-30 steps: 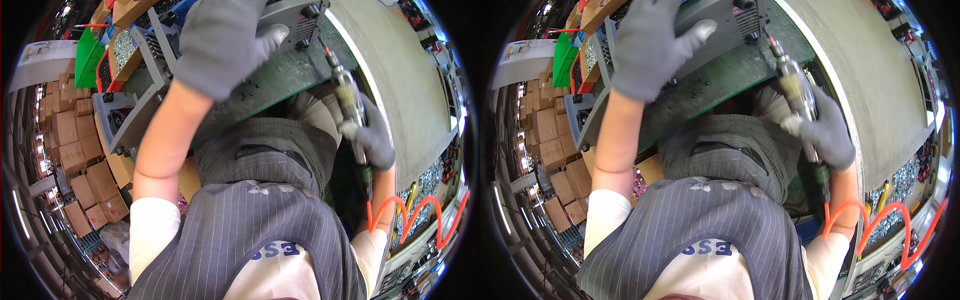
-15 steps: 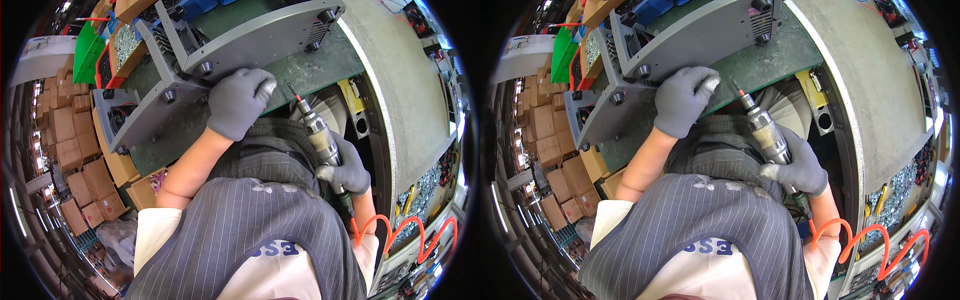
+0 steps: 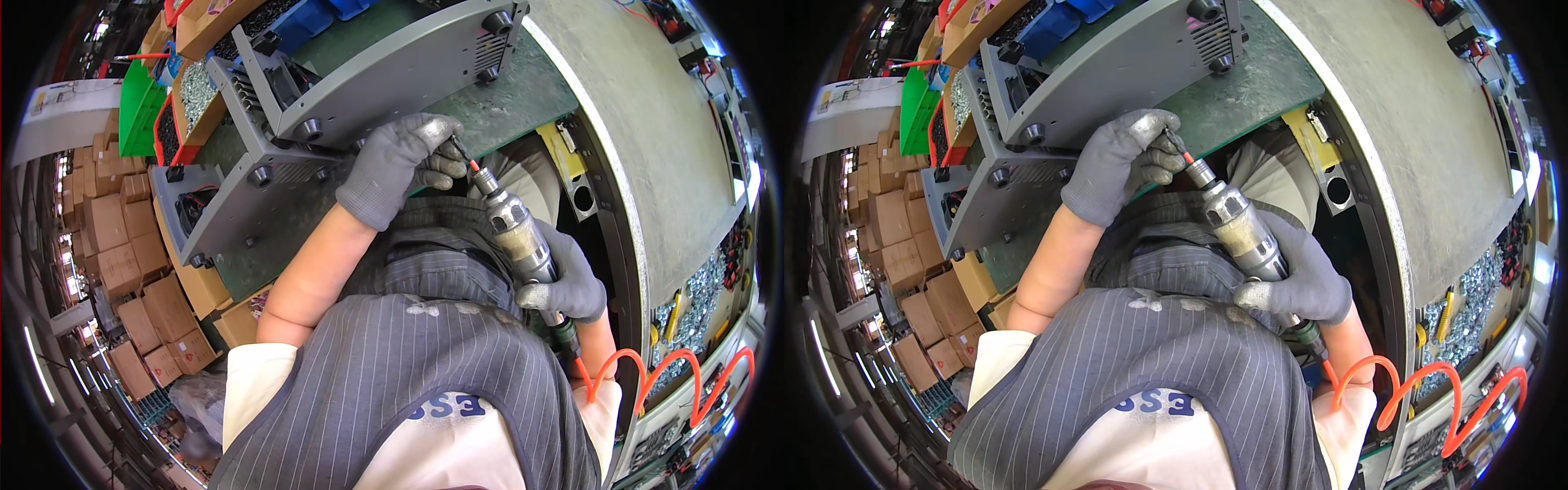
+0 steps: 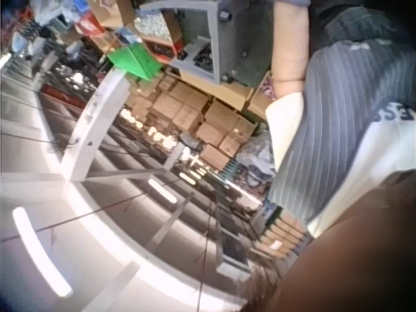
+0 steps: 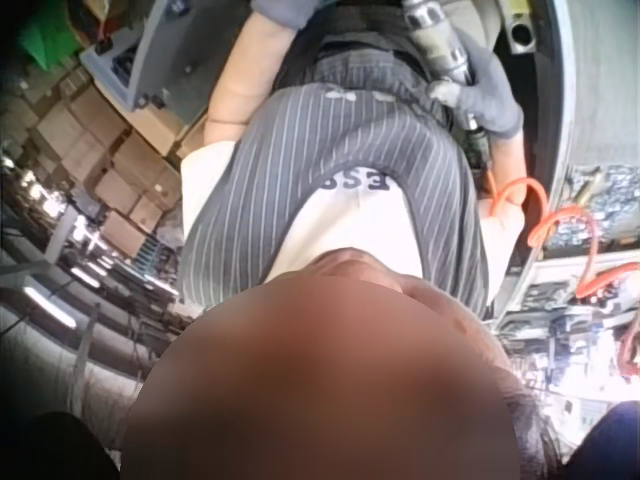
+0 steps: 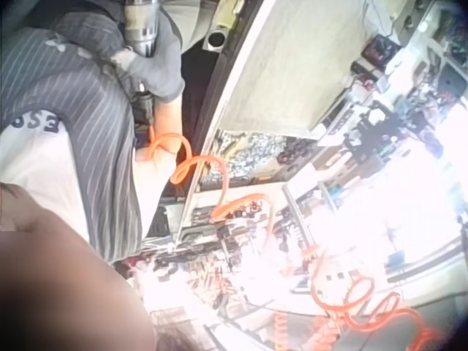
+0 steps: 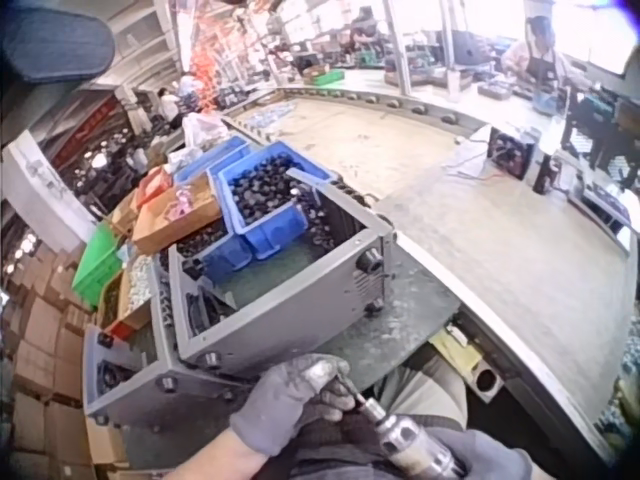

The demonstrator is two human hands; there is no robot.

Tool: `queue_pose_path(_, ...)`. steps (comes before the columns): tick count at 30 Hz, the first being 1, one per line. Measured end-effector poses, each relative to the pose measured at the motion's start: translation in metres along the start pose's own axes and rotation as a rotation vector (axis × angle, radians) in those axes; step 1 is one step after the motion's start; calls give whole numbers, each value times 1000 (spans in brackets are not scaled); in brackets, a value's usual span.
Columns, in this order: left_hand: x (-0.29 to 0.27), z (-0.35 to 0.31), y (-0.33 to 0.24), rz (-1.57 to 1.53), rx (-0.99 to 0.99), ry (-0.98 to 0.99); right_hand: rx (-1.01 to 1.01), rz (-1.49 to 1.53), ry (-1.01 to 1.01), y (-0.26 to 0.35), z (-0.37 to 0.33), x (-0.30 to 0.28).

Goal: Assembling metal housing units and components using an electric screwdriver at a workshop station.

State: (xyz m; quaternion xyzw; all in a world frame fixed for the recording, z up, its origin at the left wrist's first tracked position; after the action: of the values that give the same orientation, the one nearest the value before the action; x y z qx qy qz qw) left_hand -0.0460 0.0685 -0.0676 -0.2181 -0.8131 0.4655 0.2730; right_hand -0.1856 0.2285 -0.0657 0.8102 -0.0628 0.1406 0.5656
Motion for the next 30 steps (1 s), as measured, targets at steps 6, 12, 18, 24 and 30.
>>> queue_pose_path(6, 6, 9, -10, 189, 65, 37, 81, -68, -1, -3, -5, -13)
queue_pose_path(12, 20, 15, -18, 61, 131, 68, 87, 378, 75, 0, -4, -10)
queue_pose_path(18, 46, -3, -79, 798, 612, -47, 35, 64, -201, 37, -9, -42)
queue_pose_path(24, 57, -20, -138, 1696, 1418, -775, -77, -45, -291, 69, 5, -58)
queue_pose_path(30, 41, 7, -123, 1685, 1011, -687, -120, -59, -274, 76, 18, -54)
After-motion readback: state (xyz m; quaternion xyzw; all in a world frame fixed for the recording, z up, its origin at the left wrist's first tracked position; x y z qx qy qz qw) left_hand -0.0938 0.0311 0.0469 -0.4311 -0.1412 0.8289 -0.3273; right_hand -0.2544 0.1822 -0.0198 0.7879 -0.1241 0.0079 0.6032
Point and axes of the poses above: each hand's wrist, its own z-axis towards the middle knuckle, its own x-axis out of the palm, y = z × x, the point moved 6 cm from there along z, towards the middle knuckle, and after that the axes turned 5 degrees about z, right-handed, at the moved point
